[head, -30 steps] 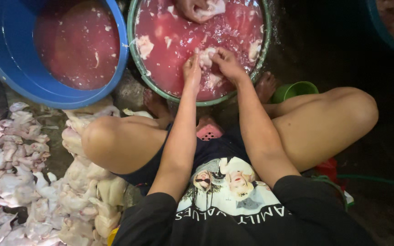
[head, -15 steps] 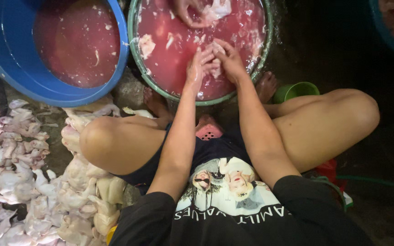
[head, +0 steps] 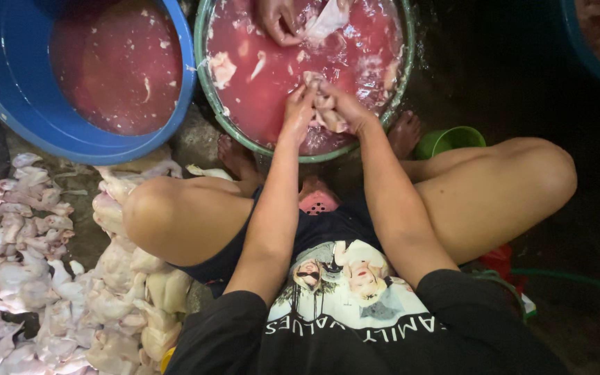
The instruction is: The person sits on the floor and washes raw chicken pieces by hand in a large basin of blood-tinged water, rubbing and rinsing each piece before setting it aside, with piles of raw chicken parts and buckets of bloody water surrounding the work area.
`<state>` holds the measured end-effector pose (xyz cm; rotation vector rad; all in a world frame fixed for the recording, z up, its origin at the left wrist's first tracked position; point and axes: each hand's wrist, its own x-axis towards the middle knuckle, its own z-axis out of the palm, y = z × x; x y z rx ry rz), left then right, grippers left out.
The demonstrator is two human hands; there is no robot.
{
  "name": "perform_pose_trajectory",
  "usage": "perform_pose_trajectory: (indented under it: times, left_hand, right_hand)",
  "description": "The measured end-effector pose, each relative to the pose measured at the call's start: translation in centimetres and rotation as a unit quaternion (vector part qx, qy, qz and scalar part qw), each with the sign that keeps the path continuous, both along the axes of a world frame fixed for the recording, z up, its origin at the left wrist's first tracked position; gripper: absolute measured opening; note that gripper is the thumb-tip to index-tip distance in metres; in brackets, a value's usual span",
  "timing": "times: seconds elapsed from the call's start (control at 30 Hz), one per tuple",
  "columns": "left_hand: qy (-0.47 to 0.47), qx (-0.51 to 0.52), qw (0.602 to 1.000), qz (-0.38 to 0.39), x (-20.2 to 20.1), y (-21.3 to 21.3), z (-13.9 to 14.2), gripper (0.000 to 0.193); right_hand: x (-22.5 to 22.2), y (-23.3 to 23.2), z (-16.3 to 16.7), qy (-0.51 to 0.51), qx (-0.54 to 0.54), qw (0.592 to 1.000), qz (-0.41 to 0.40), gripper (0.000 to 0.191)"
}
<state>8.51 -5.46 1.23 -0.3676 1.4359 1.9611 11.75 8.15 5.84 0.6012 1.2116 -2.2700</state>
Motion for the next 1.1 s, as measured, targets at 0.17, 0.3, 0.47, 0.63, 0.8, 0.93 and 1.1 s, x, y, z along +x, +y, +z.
perform_pose_trajectory:
  times: [0.17, 0.3, 0.47, 0.63, 0.8, 0.93, 1.1]
  left_hand:
    - [0.063, 0.040, 0.991, 0.111, 1.3, 0.0, -0.2, 0.032]
    - [0.113, 0.035, 0.981, 0.156, 2.4, 0.5, -0.7, 0.028]
    - [0.113, 0.059, 0.982, 0.139, 4.1, 1.2, -0.3, 0.028]
    - [0.032, 0.002, 0.991, 0.132, 5.6, 2.4, 1.2, 0.029]
    - [0.077, -0.063, 0.989, 0.106, 6.5, 3.9, 1.1, 0.028]
    - [0.165, -0.039, 0.977, 0.133, 6.6, 5.0, -0.4, 0.025]
    - [0.242, -0.003, 0.956, 0.167, 6.4, 6.9, -1.1, 0.026]
  right_hand:
    - [1.1, -1.7, -0.9, 0.176, 0.378, 0.908, 0.037, 0.065]
    - [2.0, -1.8, -0.8, 0.315, 0.629, 0.710, -0.042, 0.053]
    - [3.5, -0.5, -0.2, 0.219, 0.481, 0.847, -0.065, 0.032]
    - [4.8, 0.6, -0.5, 0.216, 0.473, 0.852, -0.060, 0.030]
    - [5.5, 1.8, -0.4, 0.218, 0.469, 0.852, -0.082, 0.030]
    - [5.9, 2.5, 0.1, 0.214, 0.543, 0.809, -0.063, 0.031]
    - [5.4, 3.5, 0.1, 0.198, 0.514, 0.829, -0.101, 0.031]
